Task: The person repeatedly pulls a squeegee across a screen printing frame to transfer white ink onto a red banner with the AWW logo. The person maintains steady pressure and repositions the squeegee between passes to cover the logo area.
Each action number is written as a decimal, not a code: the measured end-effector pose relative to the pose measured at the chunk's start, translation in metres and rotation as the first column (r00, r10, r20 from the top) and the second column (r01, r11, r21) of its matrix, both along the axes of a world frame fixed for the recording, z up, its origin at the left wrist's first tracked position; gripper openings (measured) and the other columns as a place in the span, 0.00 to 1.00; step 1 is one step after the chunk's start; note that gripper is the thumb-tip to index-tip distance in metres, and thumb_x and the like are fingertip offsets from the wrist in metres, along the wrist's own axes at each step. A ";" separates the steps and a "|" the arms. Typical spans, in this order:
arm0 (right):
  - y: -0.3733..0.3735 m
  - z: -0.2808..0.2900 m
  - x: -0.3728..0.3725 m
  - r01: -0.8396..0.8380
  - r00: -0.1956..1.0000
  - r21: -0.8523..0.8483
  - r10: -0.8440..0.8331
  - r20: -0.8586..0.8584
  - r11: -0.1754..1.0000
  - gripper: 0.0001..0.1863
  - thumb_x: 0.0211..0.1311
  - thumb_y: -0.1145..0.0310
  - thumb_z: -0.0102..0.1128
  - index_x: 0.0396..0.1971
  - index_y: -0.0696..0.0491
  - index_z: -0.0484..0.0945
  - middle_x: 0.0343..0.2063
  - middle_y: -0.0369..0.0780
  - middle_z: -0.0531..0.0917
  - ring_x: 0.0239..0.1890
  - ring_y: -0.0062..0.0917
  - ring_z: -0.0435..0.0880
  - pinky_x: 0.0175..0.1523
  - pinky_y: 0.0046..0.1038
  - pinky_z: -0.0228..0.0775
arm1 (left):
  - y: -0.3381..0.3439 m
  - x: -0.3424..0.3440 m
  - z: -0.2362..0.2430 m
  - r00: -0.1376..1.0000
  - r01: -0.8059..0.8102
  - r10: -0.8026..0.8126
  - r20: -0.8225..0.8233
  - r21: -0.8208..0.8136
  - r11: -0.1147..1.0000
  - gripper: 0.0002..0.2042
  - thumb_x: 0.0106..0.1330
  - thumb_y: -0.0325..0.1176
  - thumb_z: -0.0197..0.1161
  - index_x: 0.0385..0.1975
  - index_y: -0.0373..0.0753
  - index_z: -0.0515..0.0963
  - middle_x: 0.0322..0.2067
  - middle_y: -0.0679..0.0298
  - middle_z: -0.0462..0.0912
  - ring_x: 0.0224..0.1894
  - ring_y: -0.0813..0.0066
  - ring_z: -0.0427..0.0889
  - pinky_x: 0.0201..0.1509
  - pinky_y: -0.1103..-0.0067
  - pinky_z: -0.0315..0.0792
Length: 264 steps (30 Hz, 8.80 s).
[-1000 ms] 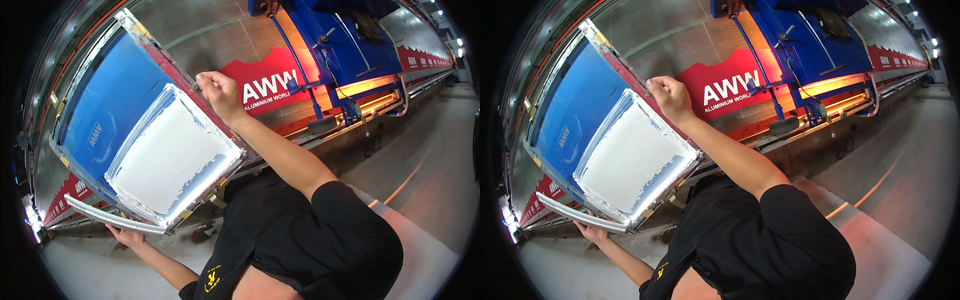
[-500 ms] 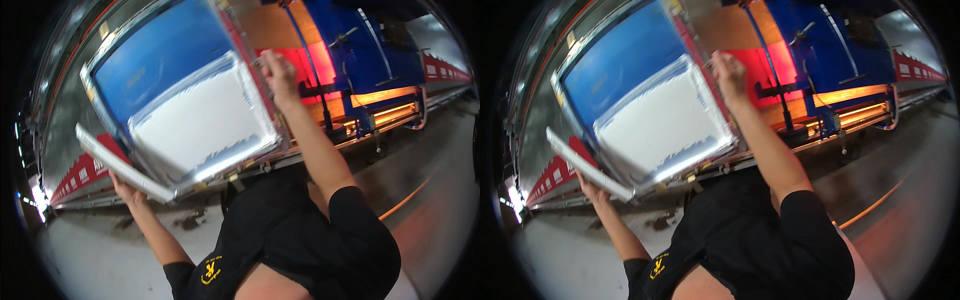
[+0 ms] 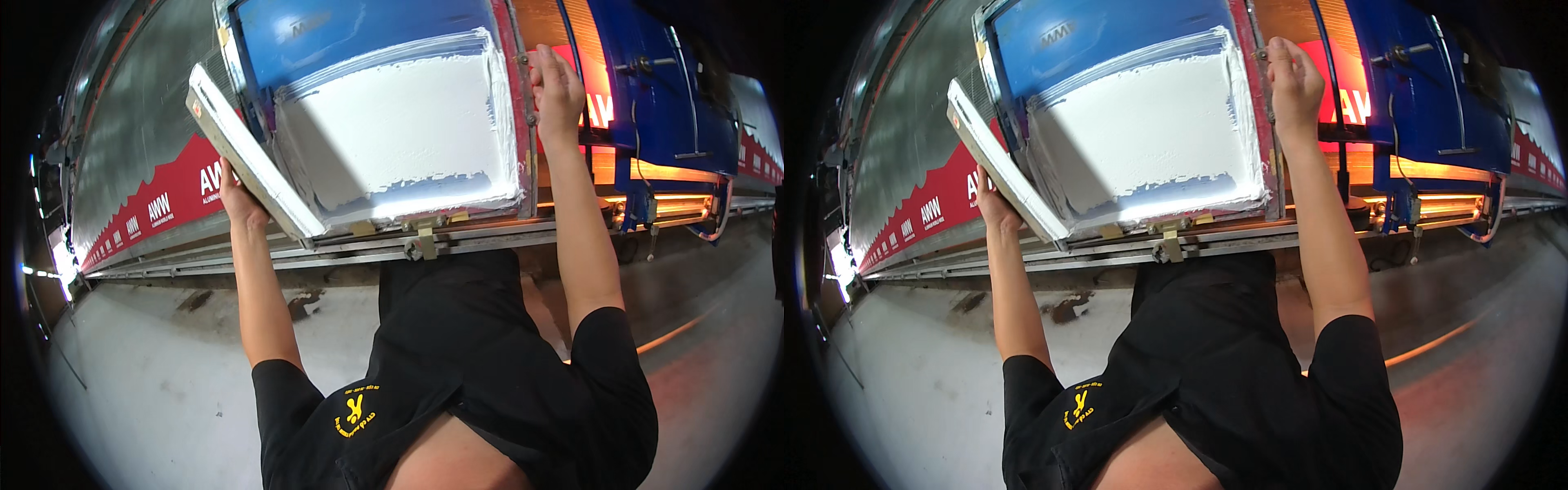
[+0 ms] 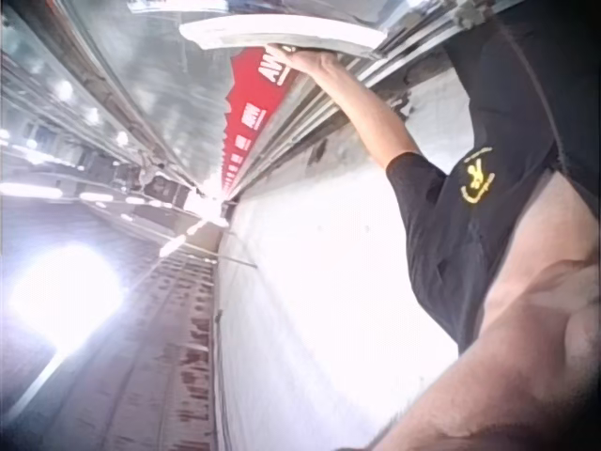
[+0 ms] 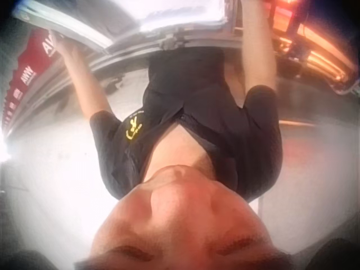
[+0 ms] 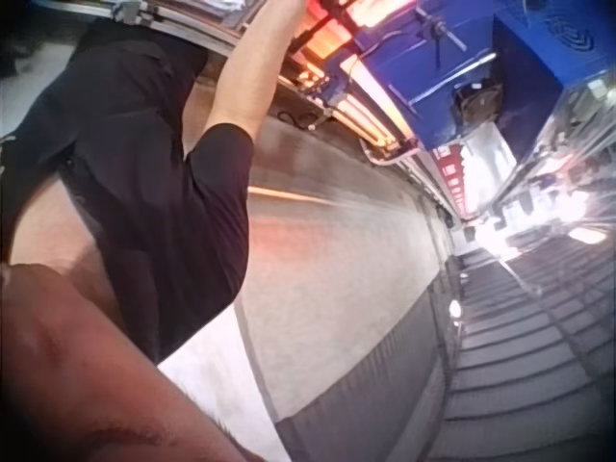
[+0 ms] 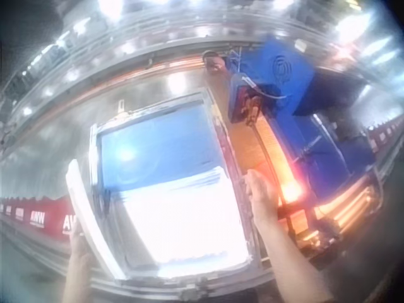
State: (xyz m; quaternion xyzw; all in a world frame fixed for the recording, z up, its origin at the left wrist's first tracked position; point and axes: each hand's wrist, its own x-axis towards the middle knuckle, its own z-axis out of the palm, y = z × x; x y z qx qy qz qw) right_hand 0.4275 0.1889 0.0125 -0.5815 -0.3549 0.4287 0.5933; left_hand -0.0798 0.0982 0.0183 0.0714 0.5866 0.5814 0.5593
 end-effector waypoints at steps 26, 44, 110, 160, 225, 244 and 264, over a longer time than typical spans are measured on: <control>0.003 -0.035 -0.006 0.084 0.996 -0.129 -0.079 0.046 0.988 0.24 0.74 0.53 0.67 0.55 0.59 0.84 0.28 0.27 0.78 0.24 0.06 0.67 0.27 0.14 0.55 | 0.012 0.000 0.031 0.994 0.048 -0.049 -0.098 -0.009 0.999 0.37 0.77 0.68 0.49 0.68 0.40 0.73 0.60 0.57 0.83 0.61 0.60 0.83 0.68 0.63 0.76; 0.011 -0.075 0.016 0.064 0.908 -0.186 0.020 0.419 0.981 0.35 0.63 0.39 0.69 0.58 0.53 0.83 0.50 0.42 0.90 0.56 0.31 0.87 0.62 0.33 0.75 | -0.029 0.157 0.039 0.577 0.282 -0.176 -0.797 -0.008 0.959 0.21 0.72 0.44 0.73 0.51 0.31 0.81 0.44 0.58 0.89 0.47 0.72 0.85 0.55 0.76 0.76; 0.018 -0.068 0.058 0.038 0.867 -0.121 0.027 0.497 0.992 0.35 0.67 0.37 0.65 0.59 0.52 0.83 0.51 0.44 0.90 0.54 0.34 0.88 0.60 0.33 0.76 | 0.014 0.150 0.023 0.075 0.195 -0.331 -0.941 -0.312 0.930 0.21 0.70 0.48 0.71 0.41 0.31 0.83 0.35 0.52 0.91 0.39 0.56 0.90 0.47 0.65 0.79; 0.009 -0.086 -0.032 0.136 0.807 -0.181 -0.003 0.590 0.974 0.35 0.77 0.37 0.53 0.59 0.57 0.81 0.36 0.38 0.81 0.38 0.20 0.79 0.43 0.24 0.72 | 0.192 0.091 -0.012 -0.457 0.795 -0.229 -0.859 -0.510 0.328 0.21 0.64 0.56 0.72 0.38 0.41 0.84 0.33 0.59 0.89 0.40 0.54 0.89 0.41 0.60 0.80; -0.010 -0.041 -0.094 -0.509 0.082 -0.166 0.240 0.967 0.845 0.20 0.38 0.63 0.84 0.33 0.49 0.84 0.32 0.38 0.85 0.39 0.37 0.82 0.47 0.39 0.74 | 0.078 0.039 -0.034 -0.533 0.641 -0.230 -0.814 -0.566 0.519 0.22 0.54 0.57 0.80 0.21 0.46 0.80 0.21 0.68 0.82 0.24 0.72 0.84 0.27 0.71 0.79; 0.061 -0.040 -0.101 -0.395 0.073 -0.251 0.302 0.950 0.884 0.26 0.49 0.46 0.82 0.32 0.54 0.84 0.32 0.39 0.86 0.40 0.38 0.84 0.47 0.39 0.76 | 0.148 0.046 -0.032 -0.516 0.607 -0.237 -0.823 -0.547 0.576 0.26 0.54 0.65 0.77 0.23 0.45 0.87 0.17 0.66 0.84 0.23 0.67 0.85 0.27 0.69 0.78; -0.071 -0.022 -0.085 -0.560 0.030 -0.710 0.867 0.498 0.427 0.34 0.54 0.38 0.78 0.33 0.60 0.87 0.32 0.46 0.89 0.36 0.37 0.87 0.42 0.36 0.78 | 0.023 0.043 -0.012 -0.508 0.673 -0.750 -0.423 -0.739 -0.039 0.45 0.43 0.68 0.82 0.46 0.27 0.88 0.37 0.42 0.91 0.43 0.49 0.91 0.52 0.65 0.83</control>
